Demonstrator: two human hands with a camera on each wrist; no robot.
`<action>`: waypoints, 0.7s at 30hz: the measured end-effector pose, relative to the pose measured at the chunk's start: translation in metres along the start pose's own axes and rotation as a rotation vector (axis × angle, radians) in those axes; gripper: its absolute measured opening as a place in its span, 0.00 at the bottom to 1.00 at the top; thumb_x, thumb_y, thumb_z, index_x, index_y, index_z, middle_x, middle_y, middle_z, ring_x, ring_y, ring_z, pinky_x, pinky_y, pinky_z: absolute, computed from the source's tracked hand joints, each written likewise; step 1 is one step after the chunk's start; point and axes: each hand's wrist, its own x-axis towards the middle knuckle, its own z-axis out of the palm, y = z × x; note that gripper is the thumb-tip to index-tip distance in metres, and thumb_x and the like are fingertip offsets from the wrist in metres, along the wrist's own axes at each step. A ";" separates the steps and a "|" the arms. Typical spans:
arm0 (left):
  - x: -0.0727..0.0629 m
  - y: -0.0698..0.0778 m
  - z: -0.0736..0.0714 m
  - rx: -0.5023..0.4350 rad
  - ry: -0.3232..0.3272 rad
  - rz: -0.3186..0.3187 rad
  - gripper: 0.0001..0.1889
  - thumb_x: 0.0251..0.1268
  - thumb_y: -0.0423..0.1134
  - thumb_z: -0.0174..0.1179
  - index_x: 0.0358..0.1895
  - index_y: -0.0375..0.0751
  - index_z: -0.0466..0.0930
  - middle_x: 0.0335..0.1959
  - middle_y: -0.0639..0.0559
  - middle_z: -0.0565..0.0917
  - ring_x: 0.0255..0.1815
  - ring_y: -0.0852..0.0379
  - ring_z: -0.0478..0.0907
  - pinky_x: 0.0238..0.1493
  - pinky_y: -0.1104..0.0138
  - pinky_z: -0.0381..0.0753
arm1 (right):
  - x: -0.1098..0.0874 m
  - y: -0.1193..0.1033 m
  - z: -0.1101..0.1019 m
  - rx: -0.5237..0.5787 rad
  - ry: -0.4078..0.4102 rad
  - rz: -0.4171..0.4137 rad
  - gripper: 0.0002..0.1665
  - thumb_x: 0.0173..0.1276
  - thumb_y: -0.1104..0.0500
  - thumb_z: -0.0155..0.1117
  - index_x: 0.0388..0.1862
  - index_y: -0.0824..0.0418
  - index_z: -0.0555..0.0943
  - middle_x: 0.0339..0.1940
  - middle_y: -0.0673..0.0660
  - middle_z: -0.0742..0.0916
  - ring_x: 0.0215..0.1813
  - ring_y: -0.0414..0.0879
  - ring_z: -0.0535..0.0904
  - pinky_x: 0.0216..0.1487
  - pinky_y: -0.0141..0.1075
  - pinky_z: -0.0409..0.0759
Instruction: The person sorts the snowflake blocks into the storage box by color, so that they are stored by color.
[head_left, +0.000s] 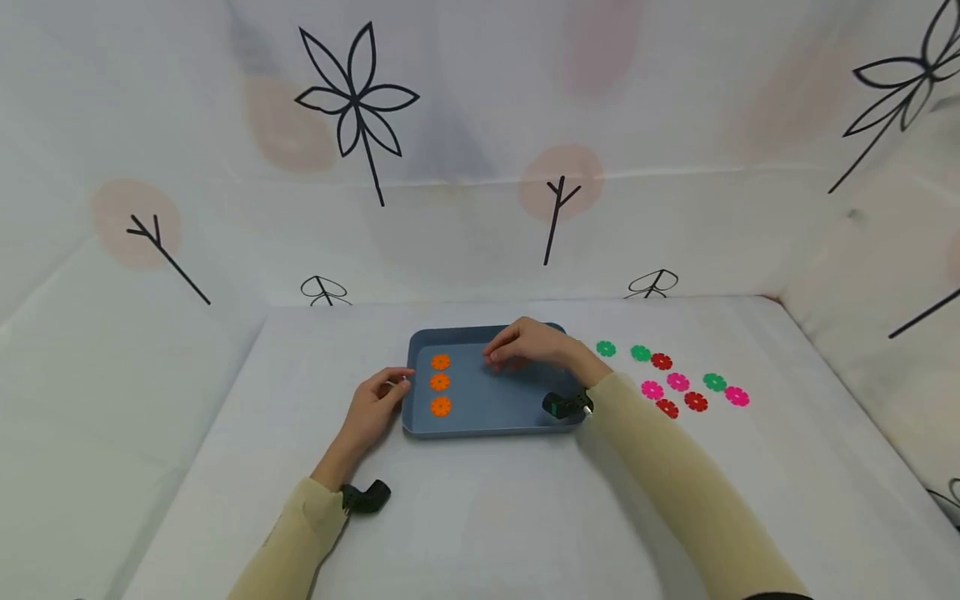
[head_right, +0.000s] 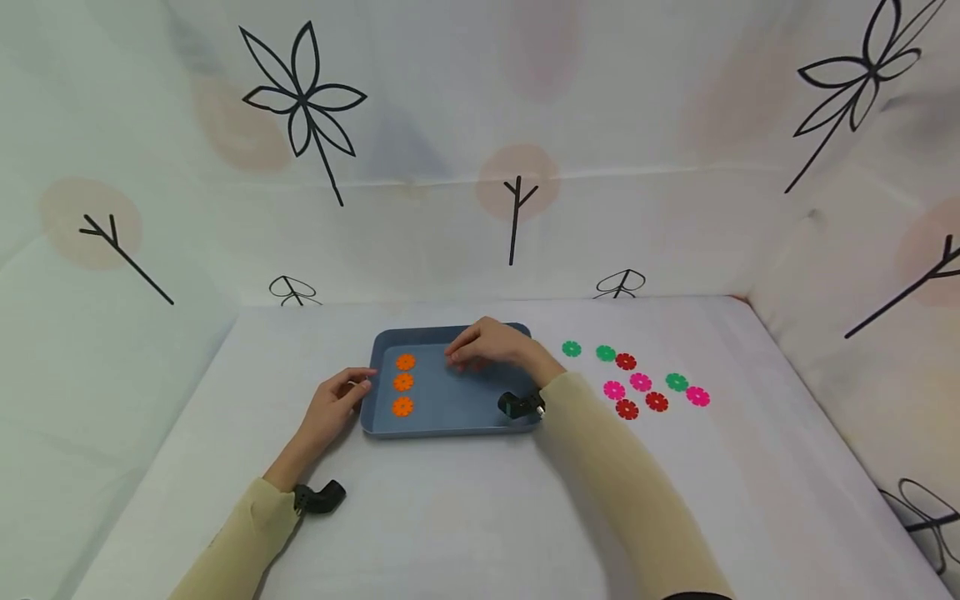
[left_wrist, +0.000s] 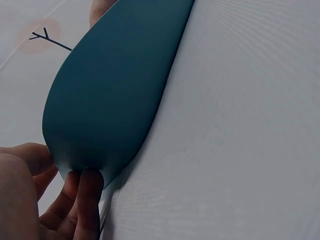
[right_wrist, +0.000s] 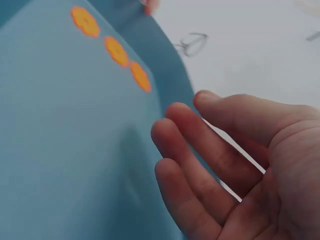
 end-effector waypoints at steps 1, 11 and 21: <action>0.000 0.001 0.000 0.002 -0.002 -0.003 0.14 0.75 0.38 0.57 0.57 0.37 0.82 0.44 0.44 0.80 0.34 0.54 0.74 0.37 0.70 0.72 | -0.005 0.000 -0.006 -0.009 0.021 0.002 0.19 0.72 0.58 0.64 0.57 0.68 0.83 0.50 0.59 0.88 0.49 0.52 0.84 0.51 0.46 0.81; -0.011 0.040 -0.003 0.010 -0.024 -0.005 0.14 0.75 0.33 0.56 0.57 0.30 0.80 0.43 0.42 0.80 0.33 0.55 0.74 0.37 0.70 0.73 | -0.065 0.027 -0.063 0.033 0.257 0.023 0.21 0.74 0.59 0.62 0.59 0.73 0.79 0.56 0.69 0.84 0.56 0.59 0.81 0.55 0.45 0.80; -0.010 0.036 -0.004 0.011 -0.017 -0.009 0.14 0.74 0.34 0.57 0.56 0.31 0.81 0.42 0.42 0.80 0.32 0.58 0.74 0.36 0.70 0.73 | -0.136 0.089 -0.104 -0.181 0.456 0.214 0.29 0.73 0.47 0.62 0.66 0.62 0.77 0.63 0.66 0.78 0.60 0.60 0.74 0.52 0.42 0.77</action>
